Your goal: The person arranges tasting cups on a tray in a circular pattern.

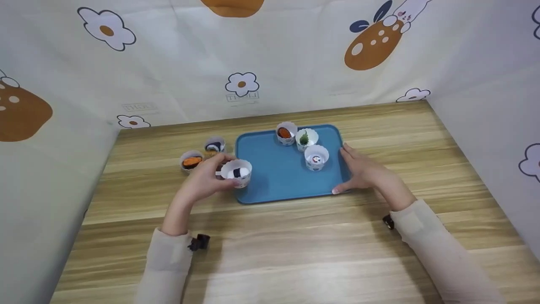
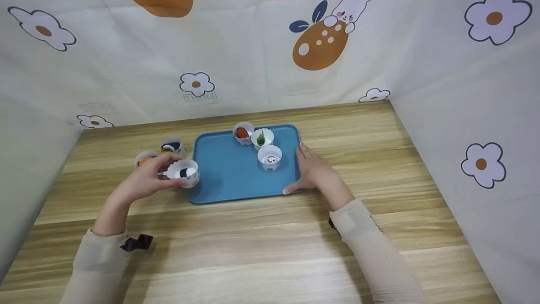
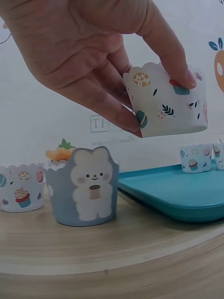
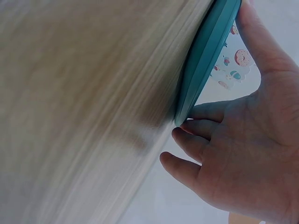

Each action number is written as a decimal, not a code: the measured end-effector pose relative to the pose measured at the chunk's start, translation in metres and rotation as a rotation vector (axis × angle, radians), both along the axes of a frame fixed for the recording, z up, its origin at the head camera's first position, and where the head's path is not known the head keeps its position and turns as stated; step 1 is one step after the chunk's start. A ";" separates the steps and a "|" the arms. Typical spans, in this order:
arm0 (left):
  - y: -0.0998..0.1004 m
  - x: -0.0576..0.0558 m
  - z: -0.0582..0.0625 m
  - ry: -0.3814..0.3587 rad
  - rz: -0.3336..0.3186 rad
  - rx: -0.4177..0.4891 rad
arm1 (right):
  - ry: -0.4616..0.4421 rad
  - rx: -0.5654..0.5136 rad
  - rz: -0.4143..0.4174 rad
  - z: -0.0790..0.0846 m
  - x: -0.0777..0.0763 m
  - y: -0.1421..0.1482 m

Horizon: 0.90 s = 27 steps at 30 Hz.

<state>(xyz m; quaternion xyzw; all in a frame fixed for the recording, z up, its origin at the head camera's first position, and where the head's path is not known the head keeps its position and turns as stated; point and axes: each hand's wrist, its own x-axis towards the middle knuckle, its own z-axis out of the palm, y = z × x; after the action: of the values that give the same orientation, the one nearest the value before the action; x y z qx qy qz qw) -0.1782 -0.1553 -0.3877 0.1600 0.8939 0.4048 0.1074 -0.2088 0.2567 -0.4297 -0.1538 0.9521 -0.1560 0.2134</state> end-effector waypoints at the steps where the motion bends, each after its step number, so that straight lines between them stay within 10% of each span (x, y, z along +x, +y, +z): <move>1: 0.002 -0.001 0.000 0.004 -0.006 -0.004 | -0.001 0.000 -0.001 -0.001 0.000 0.000; 27: 0.070 -0.018 -0.016 -0.047 -0.078 -0.067 | -0.022 -0.008 -0.017 -0.002 -0.001 0.001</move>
<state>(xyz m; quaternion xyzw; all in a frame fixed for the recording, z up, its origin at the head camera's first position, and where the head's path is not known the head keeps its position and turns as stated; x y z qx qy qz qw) -0.1963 -0.0852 -0.4041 0.1817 0.8972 0.3739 0.1493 -0.2103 0.2581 -0.4318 -0.1447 0.9503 -0.1633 0.2220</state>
